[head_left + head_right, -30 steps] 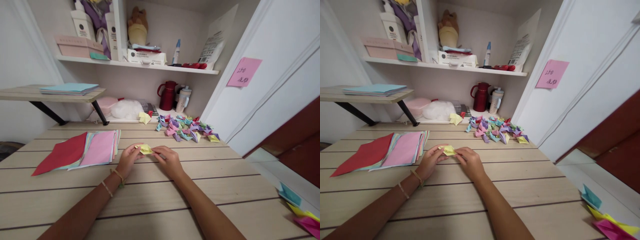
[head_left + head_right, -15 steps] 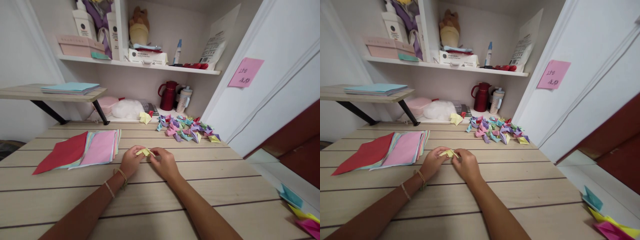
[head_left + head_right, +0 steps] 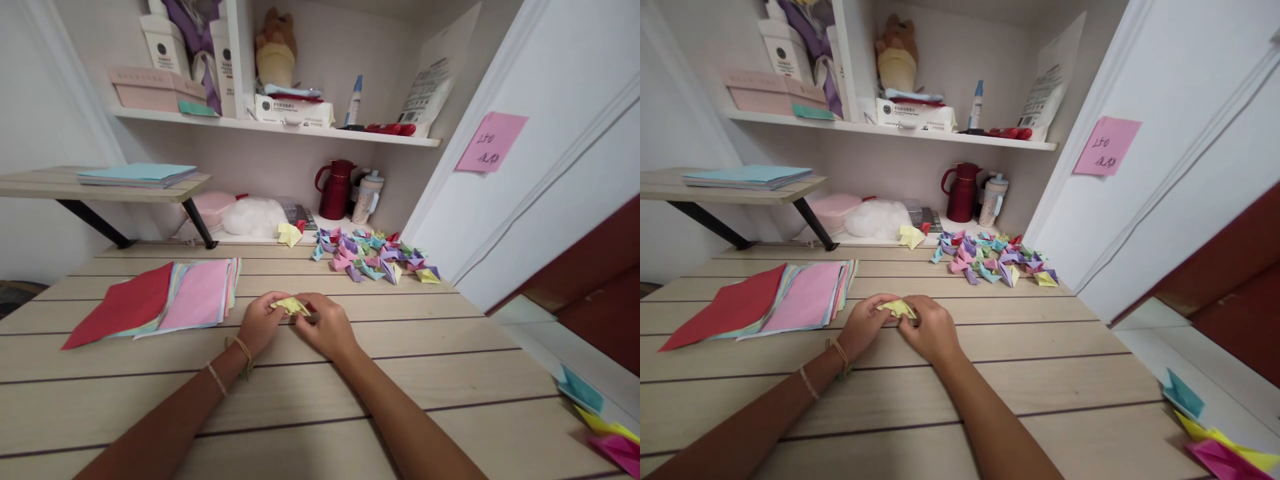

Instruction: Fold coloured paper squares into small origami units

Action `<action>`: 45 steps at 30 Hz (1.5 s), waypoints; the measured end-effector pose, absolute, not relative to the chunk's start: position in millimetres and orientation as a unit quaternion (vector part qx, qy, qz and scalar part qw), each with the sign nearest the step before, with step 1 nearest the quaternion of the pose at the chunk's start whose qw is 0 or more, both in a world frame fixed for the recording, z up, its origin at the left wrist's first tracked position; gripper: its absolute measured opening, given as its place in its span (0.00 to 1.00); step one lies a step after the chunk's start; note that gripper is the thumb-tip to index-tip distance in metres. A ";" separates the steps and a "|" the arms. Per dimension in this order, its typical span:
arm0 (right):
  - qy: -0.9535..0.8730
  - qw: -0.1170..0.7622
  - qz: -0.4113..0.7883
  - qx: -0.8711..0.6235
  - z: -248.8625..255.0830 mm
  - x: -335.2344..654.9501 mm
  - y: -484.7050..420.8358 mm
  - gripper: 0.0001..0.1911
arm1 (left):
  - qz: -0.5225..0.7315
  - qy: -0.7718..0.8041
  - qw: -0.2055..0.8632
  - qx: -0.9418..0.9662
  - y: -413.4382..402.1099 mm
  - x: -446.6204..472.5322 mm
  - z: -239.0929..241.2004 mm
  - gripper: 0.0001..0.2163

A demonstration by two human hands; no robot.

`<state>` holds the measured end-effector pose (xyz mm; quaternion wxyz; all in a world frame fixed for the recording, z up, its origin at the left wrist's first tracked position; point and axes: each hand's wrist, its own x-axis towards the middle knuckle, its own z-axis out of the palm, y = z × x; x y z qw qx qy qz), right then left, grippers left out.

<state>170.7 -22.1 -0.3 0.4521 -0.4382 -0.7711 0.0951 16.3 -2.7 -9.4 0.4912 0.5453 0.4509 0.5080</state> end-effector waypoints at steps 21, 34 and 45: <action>-0.760 0.417 0.075 -0.493 -4.4 167.8 -22.0 0.07 | 0.490 0.488 0.435 0.577 -8.6 20.8 -1.0 0.11; -0.765 0.407 0.017 -0.499 -6.4 161.0 -21.1 0.06 | 0.500 0.487 0.439 0.566 -9.4 22.6 -4.1 0.09; -0.803 0.371 -0.073 -0.461 -9.8 157.0 -19.0 0.07 | 0.503 0.428 0.551 0.510 -4.0 20.4 -7.8 0.14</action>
